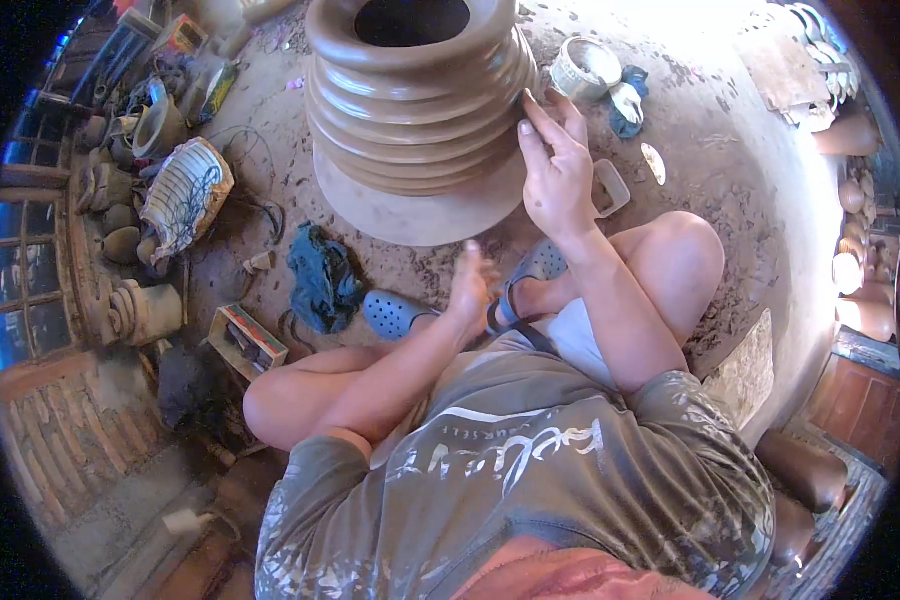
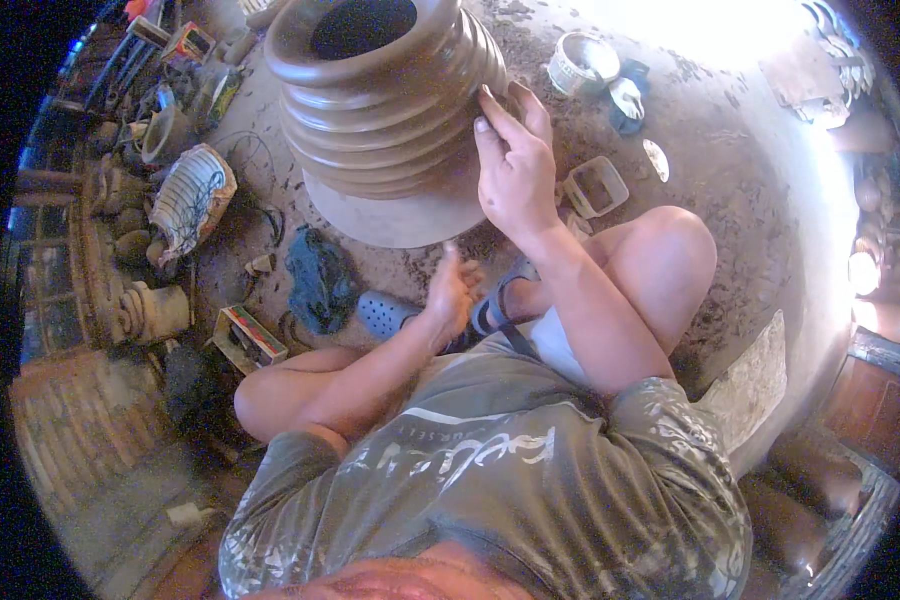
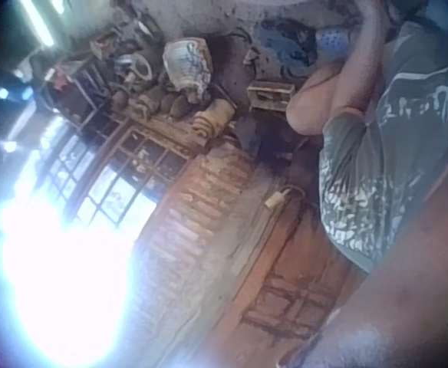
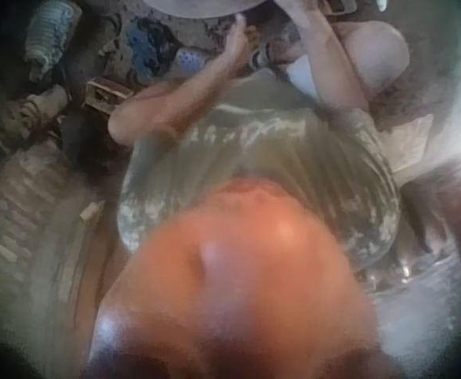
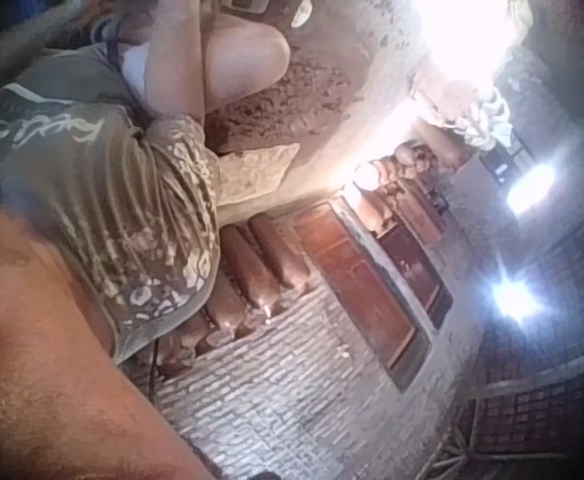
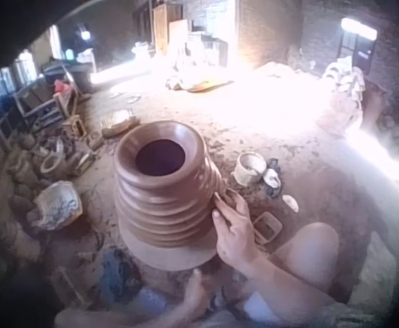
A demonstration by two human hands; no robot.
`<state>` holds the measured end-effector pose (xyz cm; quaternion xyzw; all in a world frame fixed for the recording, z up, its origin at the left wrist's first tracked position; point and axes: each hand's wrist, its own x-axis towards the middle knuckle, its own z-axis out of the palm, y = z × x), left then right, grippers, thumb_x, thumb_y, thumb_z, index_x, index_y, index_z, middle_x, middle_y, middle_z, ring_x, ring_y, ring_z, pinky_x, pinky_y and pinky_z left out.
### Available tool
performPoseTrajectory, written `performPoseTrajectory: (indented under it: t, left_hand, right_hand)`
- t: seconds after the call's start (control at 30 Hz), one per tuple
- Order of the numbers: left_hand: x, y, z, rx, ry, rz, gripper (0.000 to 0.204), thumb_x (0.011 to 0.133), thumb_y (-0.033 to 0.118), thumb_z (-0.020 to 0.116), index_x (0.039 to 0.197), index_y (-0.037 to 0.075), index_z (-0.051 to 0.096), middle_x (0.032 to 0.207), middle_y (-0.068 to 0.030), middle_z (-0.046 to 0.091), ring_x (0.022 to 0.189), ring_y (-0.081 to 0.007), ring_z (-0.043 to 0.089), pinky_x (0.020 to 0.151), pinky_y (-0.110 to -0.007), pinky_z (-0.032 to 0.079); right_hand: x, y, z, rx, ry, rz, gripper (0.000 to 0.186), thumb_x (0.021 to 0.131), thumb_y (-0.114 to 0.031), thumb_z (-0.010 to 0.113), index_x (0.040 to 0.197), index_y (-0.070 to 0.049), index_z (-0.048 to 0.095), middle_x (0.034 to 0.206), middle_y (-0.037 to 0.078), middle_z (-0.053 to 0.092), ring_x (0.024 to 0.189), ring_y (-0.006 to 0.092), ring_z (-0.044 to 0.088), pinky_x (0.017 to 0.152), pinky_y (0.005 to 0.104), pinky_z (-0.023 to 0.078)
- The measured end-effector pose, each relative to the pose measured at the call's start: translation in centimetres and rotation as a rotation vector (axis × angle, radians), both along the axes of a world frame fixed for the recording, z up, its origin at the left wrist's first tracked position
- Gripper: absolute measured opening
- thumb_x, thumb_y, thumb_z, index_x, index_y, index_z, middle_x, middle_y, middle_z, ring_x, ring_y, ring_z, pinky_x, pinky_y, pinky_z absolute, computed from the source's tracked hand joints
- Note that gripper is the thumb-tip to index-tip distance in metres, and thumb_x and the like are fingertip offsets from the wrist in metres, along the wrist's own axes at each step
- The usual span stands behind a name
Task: The person shapes and smooths the exterior of a clay pot on a manual pottery wheel using a small scraper and a brush, then lifts the finished pot and carries it across the studio to a storage area.
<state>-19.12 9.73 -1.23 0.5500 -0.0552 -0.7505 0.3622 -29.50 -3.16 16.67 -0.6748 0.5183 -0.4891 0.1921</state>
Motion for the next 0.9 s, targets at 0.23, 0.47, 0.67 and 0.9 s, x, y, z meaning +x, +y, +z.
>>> performPoseTrajectory:
  t: [0.23, 0.47, 0.67, 0.9]
  left_hand:
    - [13.8, -8.0, 1.0, -0.283, -0.115, 0.647, 0.086, 0.105, 0.071, 0.020, 0.162, 0.007, 0.028, 0.164, -0.0148, 0.037, 0.146, -0.0322, 0.042, 0.121, -0.048, 0.034]
    - [2.7, -0.5, -1.5, -0.021, -0.116, 0.117, 0.080, 0.103, 0.073, 0.031, 0.157, 0.013, 0.036, 0.149, -0.0128, 0.051, 0.120, -0.0276, 0.054, 0.096, -0.044, 0.045]
    - [11.7, -7.7, 2.8, -0.234, -0.123, 0.635, 0.083, 0.105, 0.069, 0.024, 0.157, 0.006, 0.036, 0.157, -0.0155, 0.046, 0.138, -0.0309, 0.049, 0.113, -0.047, 0.041]
    - [2.8, -0.9, -3.1, -0.020, -0.043, 0.144, 0.087, 0.101, 0.076, 0.028, 0.161, 0.013, 0.031, 0.157, -0.0162, 0.044, 0.144, -0.0337, 0.043, 0.118, -0.051, 0.036]
  right_hand:
    - [0.2, 0.5, 0.0, -0.031, -0.003, -0.002, 0.036, 0.104, -0.018, 0.061, 0.134, 0.001, 0.066, 0.146, 0.026, 0.051, 0.138, 0.0350, 0.049, 0.116, 0.0402, 0.037]
    - [-2.2, -3.3, 2.2, -0.231, 0.125, -0.071, 0.027, 0.100, -0.014, 0.062, 0.121, -0.002, 0.073, 0.114, 0.021, 0.072, 0.113, 0.0365, 0.065, 0.105, 0.0412, 0.047]
    - [-1.5, -5.6, 3.8, -0.108, 0.223, 0.022, 0.027, 0.099, -0.014, 0.058, 0.120, -0.004, 0.072, 0.114, 0.018, 0.072, 0.110, 0.0365, 0.066, 0.098, 0.0408, 0.050]
    - [-0.5, -5.3, 3.9, -0.107, 0.251, 0.004, 0.028, 0.098, -0.013, 0.057, 0.119, -0.004, 0.073, 0.110, 0.016, 0.072, 0.108, 0.0364, 0.066, 0.097, 0.0415, 0.051]
